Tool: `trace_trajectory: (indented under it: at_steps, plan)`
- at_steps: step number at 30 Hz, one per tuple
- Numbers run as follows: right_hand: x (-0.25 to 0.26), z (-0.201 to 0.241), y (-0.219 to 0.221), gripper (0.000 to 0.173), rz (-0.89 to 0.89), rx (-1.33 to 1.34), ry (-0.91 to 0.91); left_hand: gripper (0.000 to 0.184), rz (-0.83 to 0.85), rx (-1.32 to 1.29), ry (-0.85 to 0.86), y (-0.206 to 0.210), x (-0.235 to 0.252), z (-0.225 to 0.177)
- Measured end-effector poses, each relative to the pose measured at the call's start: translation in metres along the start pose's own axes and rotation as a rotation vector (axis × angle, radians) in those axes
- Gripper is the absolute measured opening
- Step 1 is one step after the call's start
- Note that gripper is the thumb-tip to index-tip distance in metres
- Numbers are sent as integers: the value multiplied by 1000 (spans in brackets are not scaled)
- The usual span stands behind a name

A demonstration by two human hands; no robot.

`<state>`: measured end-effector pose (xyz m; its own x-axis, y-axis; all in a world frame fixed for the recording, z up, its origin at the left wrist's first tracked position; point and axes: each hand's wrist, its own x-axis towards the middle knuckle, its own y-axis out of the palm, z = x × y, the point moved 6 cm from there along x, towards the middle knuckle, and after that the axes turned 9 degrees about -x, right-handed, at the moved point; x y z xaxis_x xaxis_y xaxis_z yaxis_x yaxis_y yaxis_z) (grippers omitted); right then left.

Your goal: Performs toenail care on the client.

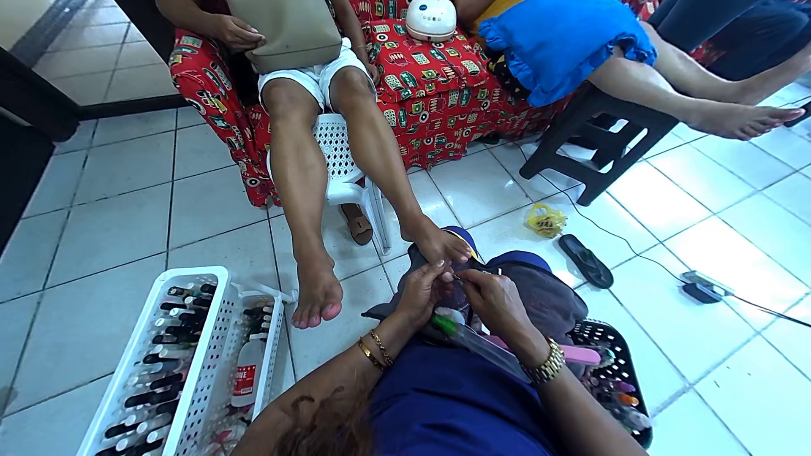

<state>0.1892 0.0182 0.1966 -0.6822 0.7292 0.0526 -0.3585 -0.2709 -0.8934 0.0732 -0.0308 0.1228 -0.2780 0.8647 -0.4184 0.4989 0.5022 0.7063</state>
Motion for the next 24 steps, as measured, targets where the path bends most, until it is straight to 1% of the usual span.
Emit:
trace_trajectory:
  at_steps: [2,7,11,13,18,20,24]
  plan:
    - [-1,1,0,29,-10,-14,-4,24,0,7,1,0,-1,0]
    - [-2,6,1,26,-107,-54,-70,23,0,26,6,0,0,0]
    - [-1,3,2,26,-113,-16,-115,22,3,24,11,0,0,0]
    - [2,0,3,27,-79,33,-103,22,0,18,7,0,0,0]
    - [9,-11,-1,29,138,227,44,23,4,11,1,0,0,-1]
    - [9,-12,-3,28,167,237,58,23,7,16,6,1,0,-1]
    - [9,-10,-7,28,179,173,23,24,2,11,2,1,0,0]
